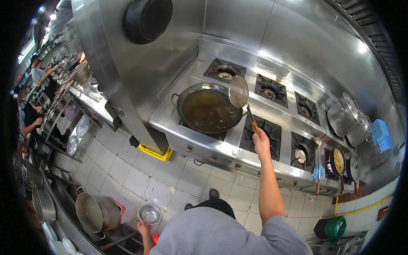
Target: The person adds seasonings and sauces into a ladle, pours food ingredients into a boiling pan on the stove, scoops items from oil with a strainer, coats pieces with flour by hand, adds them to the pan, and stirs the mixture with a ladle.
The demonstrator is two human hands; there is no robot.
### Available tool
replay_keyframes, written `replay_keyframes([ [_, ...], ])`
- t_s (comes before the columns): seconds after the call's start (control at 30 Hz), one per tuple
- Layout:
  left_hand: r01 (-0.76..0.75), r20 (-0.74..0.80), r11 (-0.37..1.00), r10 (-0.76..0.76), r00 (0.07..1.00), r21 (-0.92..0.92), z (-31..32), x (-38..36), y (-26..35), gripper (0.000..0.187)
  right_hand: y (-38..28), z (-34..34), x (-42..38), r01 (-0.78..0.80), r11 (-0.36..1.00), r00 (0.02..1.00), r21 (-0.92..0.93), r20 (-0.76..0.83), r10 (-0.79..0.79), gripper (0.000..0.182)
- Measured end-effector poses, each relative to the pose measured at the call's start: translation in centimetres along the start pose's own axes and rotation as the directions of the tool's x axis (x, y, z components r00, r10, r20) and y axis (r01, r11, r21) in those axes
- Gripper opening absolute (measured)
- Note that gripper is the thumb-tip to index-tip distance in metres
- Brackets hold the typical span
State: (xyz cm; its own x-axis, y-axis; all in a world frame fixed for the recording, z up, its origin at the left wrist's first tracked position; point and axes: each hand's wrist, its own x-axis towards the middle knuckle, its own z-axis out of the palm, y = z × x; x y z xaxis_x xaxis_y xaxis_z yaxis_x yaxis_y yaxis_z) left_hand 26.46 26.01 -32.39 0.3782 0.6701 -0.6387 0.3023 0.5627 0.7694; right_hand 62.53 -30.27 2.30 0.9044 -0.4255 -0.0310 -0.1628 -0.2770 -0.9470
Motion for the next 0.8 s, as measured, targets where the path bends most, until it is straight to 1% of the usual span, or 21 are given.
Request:
replay_keyframes([
  [0.3, -0.017, 0.006, 1.000, 0.017, 1.000, 0.023, 0.1, -0.6, -0.1, 0.016, 0.7, 0.1, 0.8, 0.007, 1.000, 1.000, 0.013, 0.000, -0.007, 0.037],
  [0.4, 0.020, -0.013, 1.000, -0.020, 1.000, 0.022, 0.4, -0.9, 0.3, 0.016, 0.4, 0.2, 1.1, -0.010, 1.000, 1.000, 0.019, -0.002, 0.010, 0.036],
  [0.5, 0.043, -0.019, 0.999, -0.043, 0.999, -0.018, 0.5, -1.2, 0.4, 0.016, 0.4, 0.4, 1.5, 0.013, 1.000, 1.000, -0.002, 0.015, -0.013, 0.037],
  [0.57, 0.030, 0.000, 0.999, -0.030, 1.000, 0.010, 0.4, -1.1, 0.5, 0.016, 0.1, 0.5, 1.8, -0.035, 0.999, 0.999, -0.026, 0.023, 0.036, 0.036],
  [0.67, 0.020, 0.004, 1.000, -0.020, 1.000, -0.005, 0.2, -1.1, 0.4, 0.016, 0.1, 0.7, 2.3, -0.061, 0.996, 0.998, -0.064, 0.025, 0.062, 0.033],
  [0.8, -0.014, 0.002, 1.000, 0.014, 1.000, 0.019, -0.2, -1.1, -0.1, 0.015, 1.3, 1.1, 3.2, -0.073, 0.997, 0.995, -0.026, 0.064, 0.075, 0.030],
])
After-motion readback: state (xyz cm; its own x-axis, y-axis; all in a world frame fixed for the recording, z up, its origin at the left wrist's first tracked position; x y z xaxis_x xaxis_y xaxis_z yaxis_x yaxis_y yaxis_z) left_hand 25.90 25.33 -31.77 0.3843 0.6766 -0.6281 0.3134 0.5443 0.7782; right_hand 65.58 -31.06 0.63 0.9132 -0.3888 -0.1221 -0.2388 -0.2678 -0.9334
